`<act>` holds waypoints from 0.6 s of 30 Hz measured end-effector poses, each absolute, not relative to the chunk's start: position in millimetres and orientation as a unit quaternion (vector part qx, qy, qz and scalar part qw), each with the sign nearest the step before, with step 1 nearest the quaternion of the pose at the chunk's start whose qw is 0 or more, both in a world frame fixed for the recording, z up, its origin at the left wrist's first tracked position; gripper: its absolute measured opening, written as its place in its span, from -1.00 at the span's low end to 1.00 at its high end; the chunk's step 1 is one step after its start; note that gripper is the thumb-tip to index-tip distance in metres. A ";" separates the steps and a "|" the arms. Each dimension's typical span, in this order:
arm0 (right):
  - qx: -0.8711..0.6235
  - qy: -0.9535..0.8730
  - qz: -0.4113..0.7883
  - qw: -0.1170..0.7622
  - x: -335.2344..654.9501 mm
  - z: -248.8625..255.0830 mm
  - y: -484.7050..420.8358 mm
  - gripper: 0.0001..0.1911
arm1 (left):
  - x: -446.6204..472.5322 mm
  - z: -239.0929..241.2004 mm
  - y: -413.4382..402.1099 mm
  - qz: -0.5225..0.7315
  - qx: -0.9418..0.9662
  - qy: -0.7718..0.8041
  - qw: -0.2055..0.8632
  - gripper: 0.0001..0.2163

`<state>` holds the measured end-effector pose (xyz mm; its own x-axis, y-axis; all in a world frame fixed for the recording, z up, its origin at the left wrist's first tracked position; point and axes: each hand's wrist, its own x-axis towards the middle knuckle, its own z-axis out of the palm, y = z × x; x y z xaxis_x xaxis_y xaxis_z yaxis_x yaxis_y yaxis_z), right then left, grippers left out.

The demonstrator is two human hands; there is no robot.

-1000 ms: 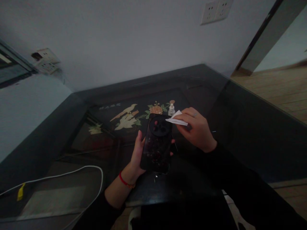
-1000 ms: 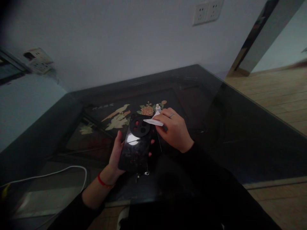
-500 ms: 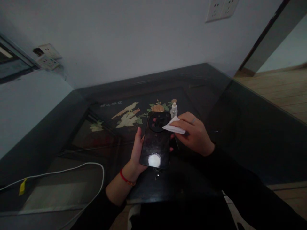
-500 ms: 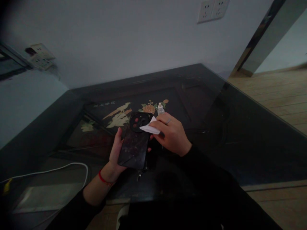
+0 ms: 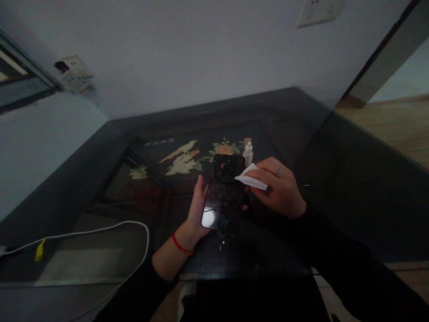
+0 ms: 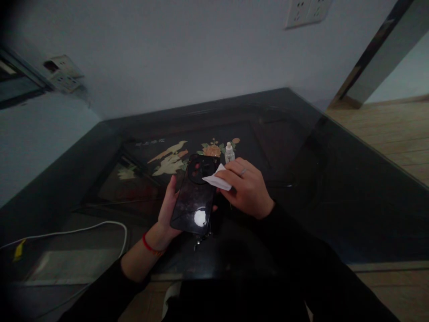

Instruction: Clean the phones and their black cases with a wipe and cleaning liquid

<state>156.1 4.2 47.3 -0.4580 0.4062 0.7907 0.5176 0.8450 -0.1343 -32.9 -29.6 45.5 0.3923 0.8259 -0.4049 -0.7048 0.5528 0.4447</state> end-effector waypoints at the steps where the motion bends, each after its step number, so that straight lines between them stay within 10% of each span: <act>1: -0.268 -0.853 -0.062 0.443 155.2 46.9 3.5 -0.89 | -31.9 46.1 -29.8 0.461 0.098 0.301 0.829 -0.41; 18: -0.119 -0.910 -0.045 0.394 128.5 39.7 -21.2 -0.86 | -32.9 34.3 -28.0 0.472 0.119 0.293 0.823 -0.41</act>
<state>128.5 -21.2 39.7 -0.6608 0.1823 0.7281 0.2528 0.9674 -0.0128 -32.9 -28.0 34.3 0.3834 0.8458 -0.3708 -0.7067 0.5272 0.4717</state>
